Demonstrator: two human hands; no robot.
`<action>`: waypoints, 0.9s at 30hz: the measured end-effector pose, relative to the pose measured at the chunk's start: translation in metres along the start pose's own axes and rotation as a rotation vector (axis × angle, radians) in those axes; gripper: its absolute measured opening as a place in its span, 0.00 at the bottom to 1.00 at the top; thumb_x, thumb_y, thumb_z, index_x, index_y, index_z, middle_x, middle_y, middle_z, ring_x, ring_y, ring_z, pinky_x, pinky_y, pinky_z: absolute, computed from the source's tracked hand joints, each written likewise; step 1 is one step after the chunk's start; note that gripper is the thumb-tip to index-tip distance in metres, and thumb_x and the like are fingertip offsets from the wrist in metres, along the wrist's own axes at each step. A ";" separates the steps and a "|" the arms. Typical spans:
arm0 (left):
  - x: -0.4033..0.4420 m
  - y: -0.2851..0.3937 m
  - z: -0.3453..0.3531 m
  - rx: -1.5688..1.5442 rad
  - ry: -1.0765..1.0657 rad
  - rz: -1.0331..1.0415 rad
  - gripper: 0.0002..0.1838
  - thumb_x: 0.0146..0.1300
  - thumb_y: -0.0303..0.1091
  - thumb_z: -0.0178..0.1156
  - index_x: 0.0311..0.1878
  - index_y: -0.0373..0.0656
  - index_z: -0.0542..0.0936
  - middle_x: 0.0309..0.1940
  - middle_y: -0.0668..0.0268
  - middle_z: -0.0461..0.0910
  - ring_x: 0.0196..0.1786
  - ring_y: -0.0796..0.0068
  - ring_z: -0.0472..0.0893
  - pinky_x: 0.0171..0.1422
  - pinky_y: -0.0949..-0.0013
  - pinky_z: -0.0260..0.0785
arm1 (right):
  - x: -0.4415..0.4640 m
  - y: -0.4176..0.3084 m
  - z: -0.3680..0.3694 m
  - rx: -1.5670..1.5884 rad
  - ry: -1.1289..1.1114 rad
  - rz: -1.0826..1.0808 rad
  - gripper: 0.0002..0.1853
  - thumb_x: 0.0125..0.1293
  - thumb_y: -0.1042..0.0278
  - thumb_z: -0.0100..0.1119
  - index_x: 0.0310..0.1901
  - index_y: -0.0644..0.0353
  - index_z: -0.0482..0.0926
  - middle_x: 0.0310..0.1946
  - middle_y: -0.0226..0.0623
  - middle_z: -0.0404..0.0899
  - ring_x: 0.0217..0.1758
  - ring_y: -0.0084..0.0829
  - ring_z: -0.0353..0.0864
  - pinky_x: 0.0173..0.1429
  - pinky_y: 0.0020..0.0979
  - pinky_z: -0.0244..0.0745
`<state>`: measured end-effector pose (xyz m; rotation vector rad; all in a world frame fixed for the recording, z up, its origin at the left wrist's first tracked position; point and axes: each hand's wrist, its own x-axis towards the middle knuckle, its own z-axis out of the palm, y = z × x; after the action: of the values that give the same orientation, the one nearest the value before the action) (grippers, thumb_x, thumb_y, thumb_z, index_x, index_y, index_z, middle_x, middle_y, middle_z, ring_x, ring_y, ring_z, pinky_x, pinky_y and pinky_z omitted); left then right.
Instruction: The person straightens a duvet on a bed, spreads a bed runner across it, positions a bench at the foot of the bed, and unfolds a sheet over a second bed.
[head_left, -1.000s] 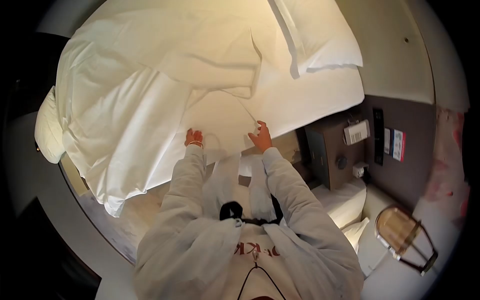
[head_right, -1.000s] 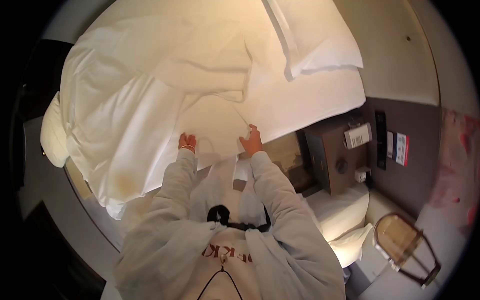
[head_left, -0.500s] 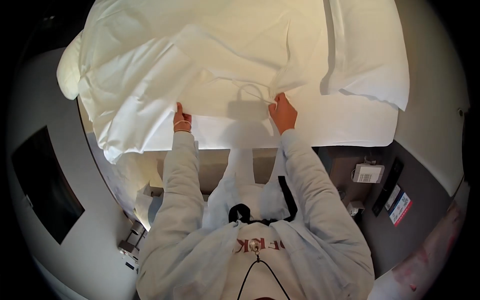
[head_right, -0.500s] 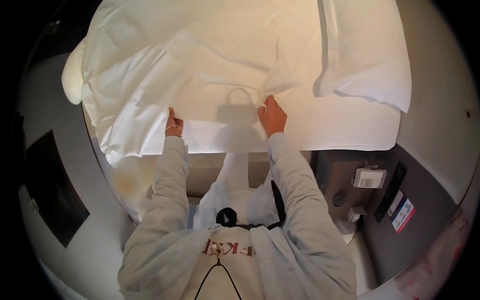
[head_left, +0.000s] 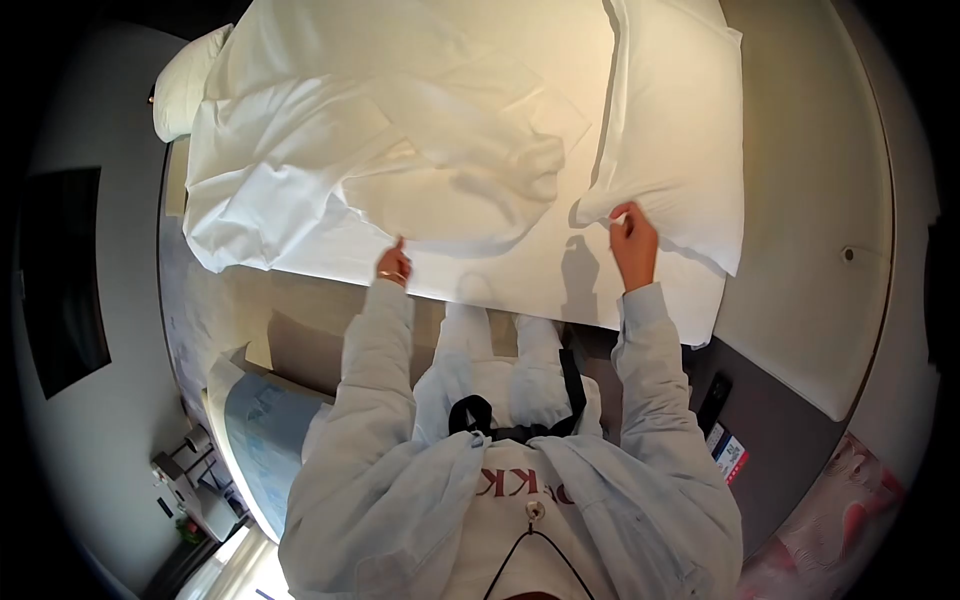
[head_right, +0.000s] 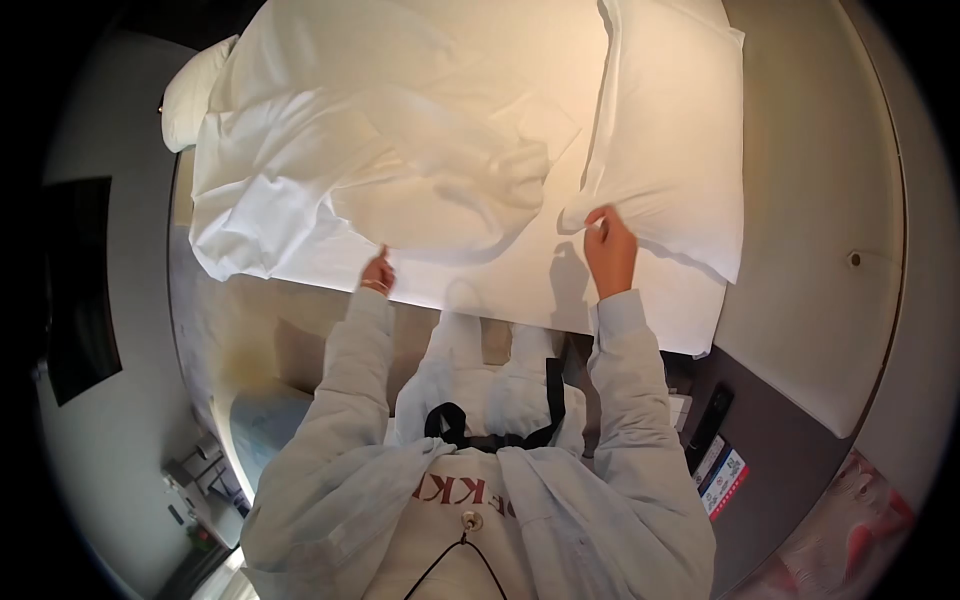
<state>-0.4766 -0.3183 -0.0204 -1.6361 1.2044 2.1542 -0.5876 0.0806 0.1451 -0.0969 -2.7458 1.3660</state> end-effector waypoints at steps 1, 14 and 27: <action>0.003 -0.026 0.001 0.064 0.026 -0.070 0.20 0.53 0.47 0.60 0.17 0.48 0.64 0.06 0.74 0.57 0.07 0.83 0.56 0.09 0.81 0.46 | -0.009 0.015 0.007 0.023 -0.135 0.021 0.06 0.47 0.79 0.47 0.27 0.57 0.71 0.09 0.36 0.59 0.12 0.30 0.62 0.20 0.30 0.58; -0.068 -0.078 0.021 0.163 -0.279 -0.085 0.10 0.57 0.37 0.56 0.41 0.46 0.74 0.24 0.68 0.74 0.24 0.79 0.75 0.27 0.77 0.69 | -0.024 -0.049 0.195 -0.275 -0.703 -0.717 0.27 0.45 0.83 0.51 0.51 0.53 0.66 0.49 0.41 0.66 0.56 0.41 0.62 0.61 0.38 0.56; -0.012 -0.025 -0.009 0.139 -0.374 0.067 0.13 0.58 0.38 0.53 0.45 0.44 0.70 0.32 0.65 0.77 0.29 0.77 0.76 0.33 0.75 0.68 | 0.095 -0.043 0.107 -0.490 -0.520 -0.546 0.13 0.39 0.73 0.63 0.32 0.59 0.77 0.30 0.37 0.77 0.43 0.36 0.72 0.48 0.35 0.66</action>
<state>-0.4512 -0.3047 -0.0229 -1.0882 1.2691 2.2269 -0.6931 -0.0223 0.1186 1.0308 -3.0785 0.6212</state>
